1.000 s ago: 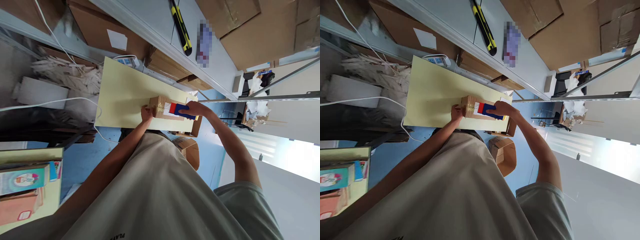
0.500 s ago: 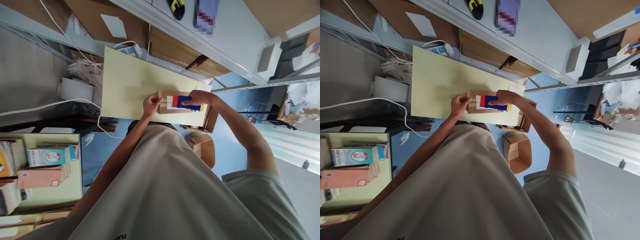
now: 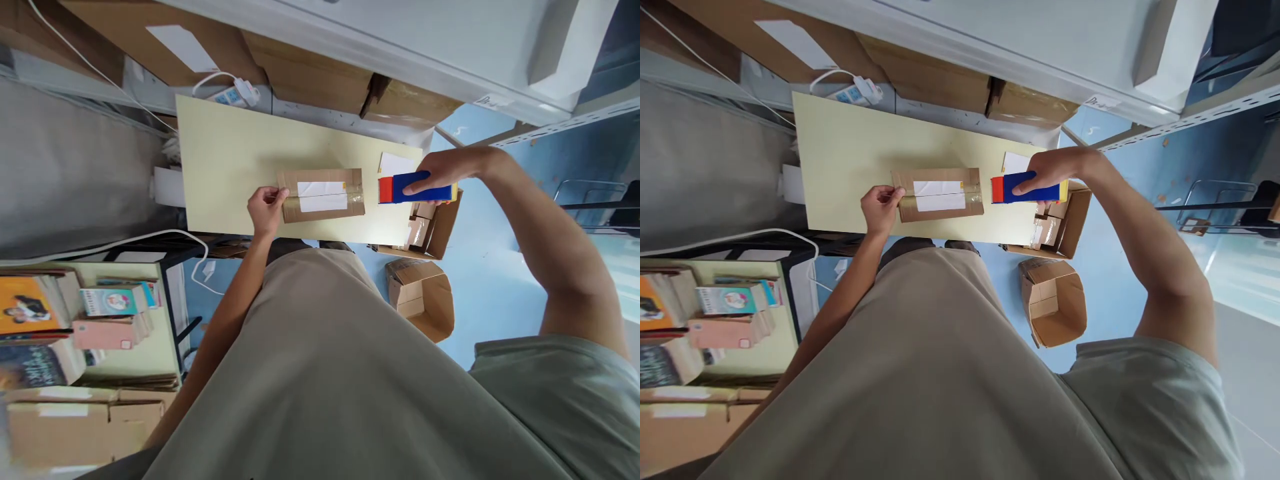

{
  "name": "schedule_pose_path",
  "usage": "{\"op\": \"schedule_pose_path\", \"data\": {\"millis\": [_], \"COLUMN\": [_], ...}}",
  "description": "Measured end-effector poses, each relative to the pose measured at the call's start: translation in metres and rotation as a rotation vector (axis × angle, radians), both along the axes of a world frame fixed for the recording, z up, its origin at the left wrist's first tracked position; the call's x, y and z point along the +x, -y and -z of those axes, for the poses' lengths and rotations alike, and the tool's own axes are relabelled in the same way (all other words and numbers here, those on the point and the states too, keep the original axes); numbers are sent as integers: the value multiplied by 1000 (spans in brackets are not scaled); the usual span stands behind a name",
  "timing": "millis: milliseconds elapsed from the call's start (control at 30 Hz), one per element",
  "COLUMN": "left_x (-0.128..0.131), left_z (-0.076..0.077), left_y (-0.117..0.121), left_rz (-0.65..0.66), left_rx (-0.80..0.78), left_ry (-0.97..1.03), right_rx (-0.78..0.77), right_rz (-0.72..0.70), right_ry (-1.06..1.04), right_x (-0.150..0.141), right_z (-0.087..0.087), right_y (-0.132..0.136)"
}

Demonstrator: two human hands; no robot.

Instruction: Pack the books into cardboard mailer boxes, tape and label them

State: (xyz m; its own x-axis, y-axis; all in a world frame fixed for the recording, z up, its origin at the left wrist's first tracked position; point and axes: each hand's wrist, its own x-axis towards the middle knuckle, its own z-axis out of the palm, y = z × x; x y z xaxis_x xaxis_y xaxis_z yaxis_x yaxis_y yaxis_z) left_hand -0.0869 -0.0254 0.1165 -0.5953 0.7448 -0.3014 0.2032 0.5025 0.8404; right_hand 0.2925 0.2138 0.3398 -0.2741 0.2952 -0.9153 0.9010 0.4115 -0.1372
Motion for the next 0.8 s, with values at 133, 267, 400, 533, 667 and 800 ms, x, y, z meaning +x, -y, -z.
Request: {"op": "schedule_pose_path", "data": {"millis": [133,267,400,533,667,800], "left_x": [3,6,16,28,26,10], "left_z": [-6,-13,-18,-19,-17,-19], "left_y": [-2,-2,6,16,13,4], "left_rz": [10,6,-29,-80,-73,-83], "left_rx": [0,-34,-79,-92,-50,-33], "left_ry": [-86,-151,-204,-227,-167,-200], "right_rx": [42,118,132,177,248,316], "right_rz": [-41,-101,-69,-25,58,84], "right_ry": [43,33,33,-63,-130,-102], "right_x": [7,-11,-26,-28,-32,-54], "right_z": [29,69,92,101,106,111], "right_y": [-11,-6,10,27,42,72]}}
